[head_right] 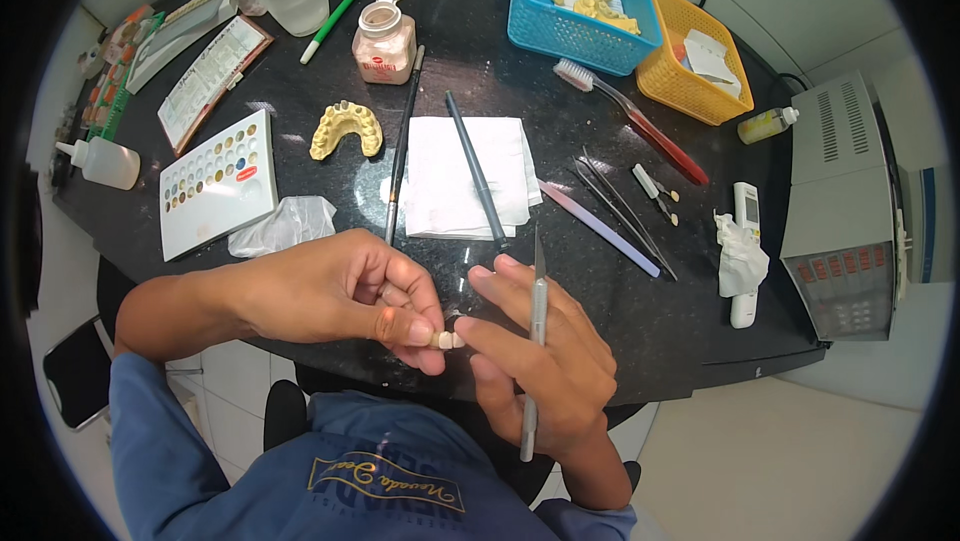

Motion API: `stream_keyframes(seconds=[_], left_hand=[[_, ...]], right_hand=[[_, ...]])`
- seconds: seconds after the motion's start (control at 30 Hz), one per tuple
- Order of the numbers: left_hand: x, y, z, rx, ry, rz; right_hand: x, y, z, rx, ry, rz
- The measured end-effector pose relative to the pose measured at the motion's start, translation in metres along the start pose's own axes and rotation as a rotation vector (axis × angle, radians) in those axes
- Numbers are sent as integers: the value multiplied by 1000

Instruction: The person is working on a small dental prosthesis, likely a partial denture or bridge, using a fine brush to apply a pink material and a metal tool to shape it. They are seated at a workbench with various dental tools, a color palette, and a yellow dental cast visible. The person repeatedly applies material and refines the shape of the prosthesis.

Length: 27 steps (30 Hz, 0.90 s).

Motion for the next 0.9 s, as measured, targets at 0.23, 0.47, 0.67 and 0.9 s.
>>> stream_keyframes(seconds=[0.23, 0.47, 0.67, 0.9], left_hand=[[-2, 2, -2, -19, 24, 7], [-1, 2, -1, -14, 17, 11], [0, 2, -1, -17, 26, 10], [-1, 2, -2, -21, 24, -11]], right_hand=[[0, -2, 5, -26, -16, 13], [0, -2, 7, -42, -32, 3], [-2, -2, 7, -72, 23, -28], [-3, -1, 5, -11, 21, 23]])
Point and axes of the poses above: each hand's wrist, its own y-axis away from the middle knuckle, its own z-axis out of the palm, x = y × z, the point moved 6 cm from there along -y, towards the middle knuckle, and after that the axes turned 6 degrees about y, right-handed, at the moved point
